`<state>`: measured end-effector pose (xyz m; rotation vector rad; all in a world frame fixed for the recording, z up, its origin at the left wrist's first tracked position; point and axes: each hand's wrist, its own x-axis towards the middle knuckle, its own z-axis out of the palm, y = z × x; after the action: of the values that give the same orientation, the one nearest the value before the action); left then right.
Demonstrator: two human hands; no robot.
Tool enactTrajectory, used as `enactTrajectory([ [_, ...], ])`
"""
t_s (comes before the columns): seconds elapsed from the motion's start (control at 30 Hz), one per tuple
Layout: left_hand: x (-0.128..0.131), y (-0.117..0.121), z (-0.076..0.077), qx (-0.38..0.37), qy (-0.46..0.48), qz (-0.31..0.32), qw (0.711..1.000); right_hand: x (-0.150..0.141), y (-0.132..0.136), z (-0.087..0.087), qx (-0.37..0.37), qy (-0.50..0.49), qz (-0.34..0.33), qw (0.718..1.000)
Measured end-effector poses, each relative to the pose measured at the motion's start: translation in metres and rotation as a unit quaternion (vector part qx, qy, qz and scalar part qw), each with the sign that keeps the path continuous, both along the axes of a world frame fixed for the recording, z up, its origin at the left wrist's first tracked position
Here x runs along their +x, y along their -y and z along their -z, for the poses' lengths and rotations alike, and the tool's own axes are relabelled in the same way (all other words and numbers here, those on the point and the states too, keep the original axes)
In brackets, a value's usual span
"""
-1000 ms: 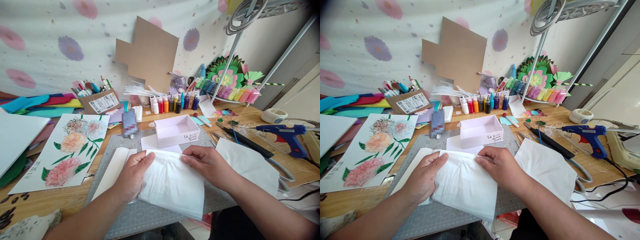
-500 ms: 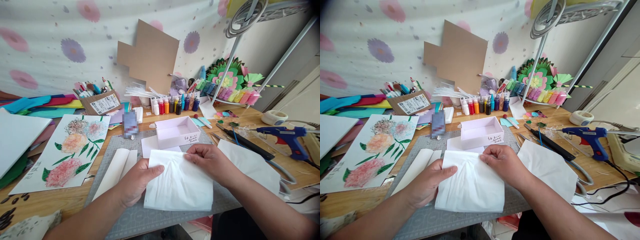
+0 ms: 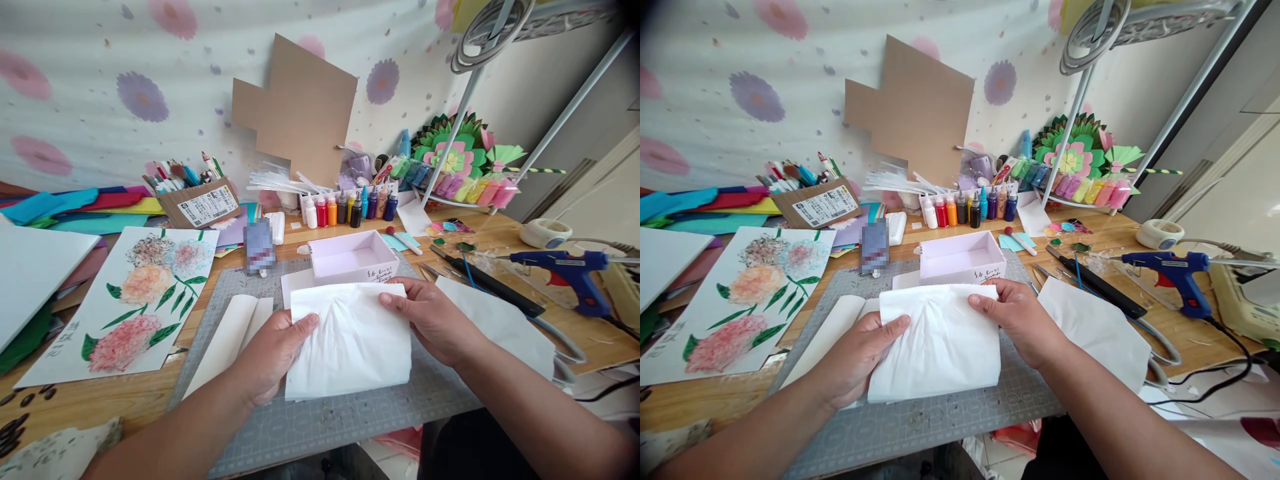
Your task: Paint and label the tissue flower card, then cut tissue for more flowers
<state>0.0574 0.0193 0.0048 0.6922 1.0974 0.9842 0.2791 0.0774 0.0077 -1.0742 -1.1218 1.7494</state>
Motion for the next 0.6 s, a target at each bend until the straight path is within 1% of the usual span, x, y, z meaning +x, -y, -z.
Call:
enactTrajectory([
  [0.17,-0.0018,0.0009,0.0021,0.010,-0.011,0.023,1.000,-0.0023,0.0013,-0.0014,-0.002,-0.020,0.027,0.999],
  [0.33,-0.0006,-0.0002,0.0012,0.026,-0.030,0.023,0.999,-0.0047,0.0058,-0.0056,-0.008,-0.046,0.031,0.998],
  [0.5,0.0004,0.0001,-0.0020,0.034,-0.049,0.018,0.998,-0.0054,0.0061,-0.0004,0.011,-0.031,0.051,0.998],
  [0.6,0.0001,0.0007,-0.0016,0.037,-0.045,0.025,0.998,-0.0049,0.0051,0.0022,0.021,-0.036,0.067,0.997],
])
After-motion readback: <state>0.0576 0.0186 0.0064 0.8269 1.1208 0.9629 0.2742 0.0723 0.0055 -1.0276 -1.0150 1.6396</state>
